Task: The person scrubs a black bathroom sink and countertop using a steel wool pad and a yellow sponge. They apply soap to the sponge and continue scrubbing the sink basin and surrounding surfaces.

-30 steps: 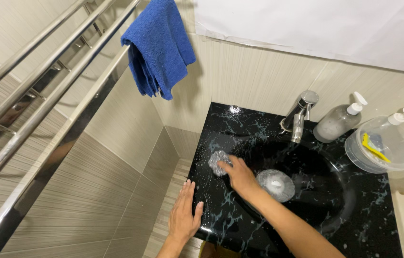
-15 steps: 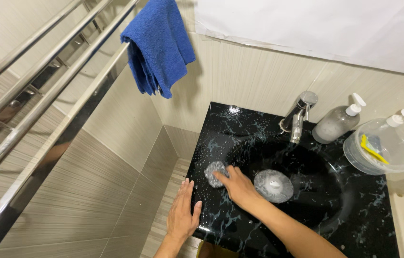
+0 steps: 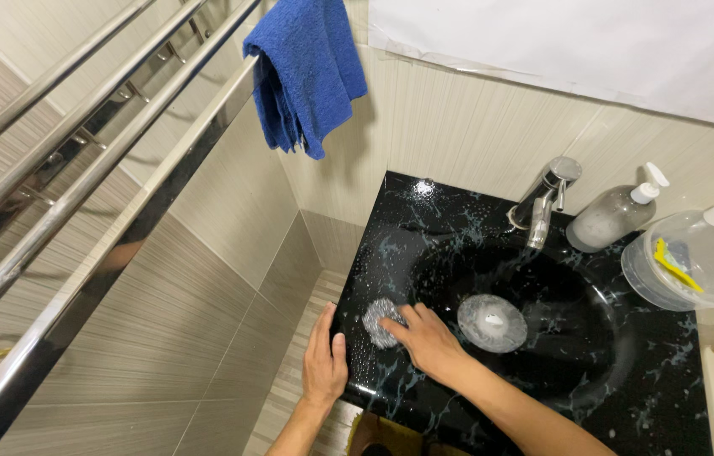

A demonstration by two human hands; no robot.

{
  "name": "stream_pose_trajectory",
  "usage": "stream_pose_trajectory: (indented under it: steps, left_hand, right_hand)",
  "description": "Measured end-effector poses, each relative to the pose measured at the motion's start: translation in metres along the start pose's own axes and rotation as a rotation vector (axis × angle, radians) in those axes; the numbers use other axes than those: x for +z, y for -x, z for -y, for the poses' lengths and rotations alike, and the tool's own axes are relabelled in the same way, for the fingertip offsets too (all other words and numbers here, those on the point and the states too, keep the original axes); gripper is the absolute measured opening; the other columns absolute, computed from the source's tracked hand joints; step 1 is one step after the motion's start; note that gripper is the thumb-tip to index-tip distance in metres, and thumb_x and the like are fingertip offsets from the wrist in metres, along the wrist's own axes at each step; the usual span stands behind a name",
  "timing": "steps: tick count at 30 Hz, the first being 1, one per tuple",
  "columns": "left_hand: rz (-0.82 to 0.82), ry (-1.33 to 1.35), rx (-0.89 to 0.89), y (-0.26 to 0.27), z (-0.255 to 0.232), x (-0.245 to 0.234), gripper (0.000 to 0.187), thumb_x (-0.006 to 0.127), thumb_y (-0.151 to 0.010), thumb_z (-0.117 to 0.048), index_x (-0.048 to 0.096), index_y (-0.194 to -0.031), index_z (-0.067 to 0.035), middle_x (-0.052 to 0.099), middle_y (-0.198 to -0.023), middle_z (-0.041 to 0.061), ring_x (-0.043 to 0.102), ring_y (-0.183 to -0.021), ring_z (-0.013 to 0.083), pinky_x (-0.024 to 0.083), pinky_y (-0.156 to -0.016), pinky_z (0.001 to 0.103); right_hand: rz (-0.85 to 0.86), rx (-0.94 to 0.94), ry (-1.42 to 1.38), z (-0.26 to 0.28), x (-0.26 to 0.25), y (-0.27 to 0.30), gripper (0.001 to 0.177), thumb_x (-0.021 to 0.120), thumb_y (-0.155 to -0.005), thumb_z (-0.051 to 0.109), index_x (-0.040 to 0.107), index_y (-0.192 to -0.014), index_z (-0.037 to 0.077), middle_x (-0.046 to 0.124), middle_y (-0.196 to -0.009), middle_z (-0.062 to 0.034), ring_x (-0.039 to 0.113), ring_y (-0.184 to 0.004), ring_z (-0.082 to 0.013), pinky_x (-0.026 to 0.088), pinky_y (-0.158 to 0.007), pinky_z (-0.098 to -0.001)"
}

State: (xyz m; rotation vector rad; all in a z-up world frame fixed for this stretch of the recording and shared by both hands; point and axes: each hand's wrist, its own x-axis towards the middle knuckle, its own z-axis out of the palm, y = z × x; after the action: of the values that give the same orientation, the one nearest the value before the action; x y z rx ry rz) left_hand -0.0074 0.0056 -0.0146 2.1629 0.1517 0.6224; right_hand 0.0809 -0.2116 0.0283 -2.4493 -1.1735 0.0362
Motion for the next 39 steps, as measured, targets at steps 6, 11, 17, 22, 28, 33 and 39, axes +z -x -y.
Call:
stream_pose_trajectory:
  steps: [6, 11, 17, 22, 28, 33, 39]
  left_hand:
    - [-0.094, 0.188, -0.073, 0.002, 0.001, 0.002, 0.045, 0.041, -0.107, -0.023, 0.053, -0.144, 0.0, 0.063, -0.14, 0.023, 0.063, -0.131, 0.0342, 0.047, -0.11, 0.041]
    - [-0.115, 0.237, -0.094, -0.001, -0.001, -0.001, 0.045, 0.038, -0.107, -0.024, 0.053, -0.143, 0.0, 0.068, -0.133, 0.023, 0.066, -0.127, 0.0344, 0.049, -0.107, 0.04]
    - [-0.161, 0.301, -0.166, -0.005, -0.001, -0.003, 0.046, 0.035, -0.108, -0.026, 0.055, -0.142, -0.003, 0.075, -0.121, 0.019, 0.071, -0.119, 0.0354, 0.052, -0.105, 0.041]
    - [-0.128, 0.148, -0.026, 0.0, -0.009, -0.001, 0.045, 0.036, -0.107, -0.027, 0.056, -0.141, -0.005, 0.073, -0.127, 0.019, 0.068, -0.121, 0.0384, 0.052, -0.103, 0.042]
    - [-0.121, 0.1, -0.001, 0.004, -0.009, -0.003, 0.048, 0.035, -0.107, -0.033, 0.055, -0.142, -0.007, 0.072, -0.128, 0.018, 0.068, -0.12, 0.0388, 0.054, -0.101, 0.043]
    - [-0.121, 0.105, -0.027, 0.004, -0.004, 0.001, 0.05, 0.034, -0.108, -0.036, 0.054, -0.143, -0.007, 0.072, -0.128, 0.018, 0.068, -0.12, 0.0393, 0.053, -0.101, 0.044]
    - [-0.152, 0.181, -0.173, 0.002, 0.008, 0.004, 0.05, 0.032, -0.108, -0.038, 0.058, -0.14, -0.008, 0.076, -0.123, 0.016, 0.073, -0.113, 0.0349, 0.056, -0.097, 0.041]
  right_hand:
    - [-0.033, -0.031, -0.014, -0.012, -0.008, 0.052, 0.051, 0.062, -0.084, -0.002, 0.066, -0.13, 0.02, 0.057, -0.132, -0.0176, 0.055, -0.109, -0.0353, 0.049, -0.092, -0.0439]
    - [-0.109, -0.018, 0.049, 0.011, 0.014, 0.013, 0.057, 0.061, -0.078, -0.006, 0.061, -0.133, 0.012, 0.056, -0.132, -0.0201, 0.053, -0.117, -0.0395, 0.049, -0.097, -0.0469]
    - [-0.019, -0.172, 0.056, 0.014, 0.009, 0.064, 0.06, 0.064, -0.073, -0.006, 0.062, -0.13, 0.012, 0.055, -0.135, -0.0227, 0.052, -0.118, -0.0409, 0.048, -0.096, -0.0481]
    - [-0.119, 0.0, 0.121, 0.0, 0.003, 0.034, 0.06, 0.061, -0.077, -0.006, 0.06, -0.134, 0.012, 0.055, -0.138, -0.0204, 0.054, -0.12, -0.0381, 0.049, -0.099, -0.0451]
    - [-0.06, -0.174, 0.078, 0.055, 0.007, 0.043, 0.054, 0.069, -0.083, 0.018, 0.054, -0.131, 0.0, 0.052, -0.131, -0.0291, 0.051, -0.114, -0.0437, 0.042, -0.092, -0.0511]
    - [-0.099, -0.127, 0.265, 0.022, -0.001, 0.072, 0.053, 0.067, -0.083, 0.019, 0.056, -0.134, 0.009, 0.055, -0.13, -0.022, 0.055, -0.111, -0.0354, 0.042, -0.089, -0.05]
    - [-0.216, -0.16, 0.141, 0.052, 0.03, 0.024, 0.048, 0.065, -0.087, 0.008, 0.059, -0.135, 0.01, 0.057, -0.133, -0.0178, 0.055, -0.118, -0.0323, 0.042, -0.095, -0.0471]
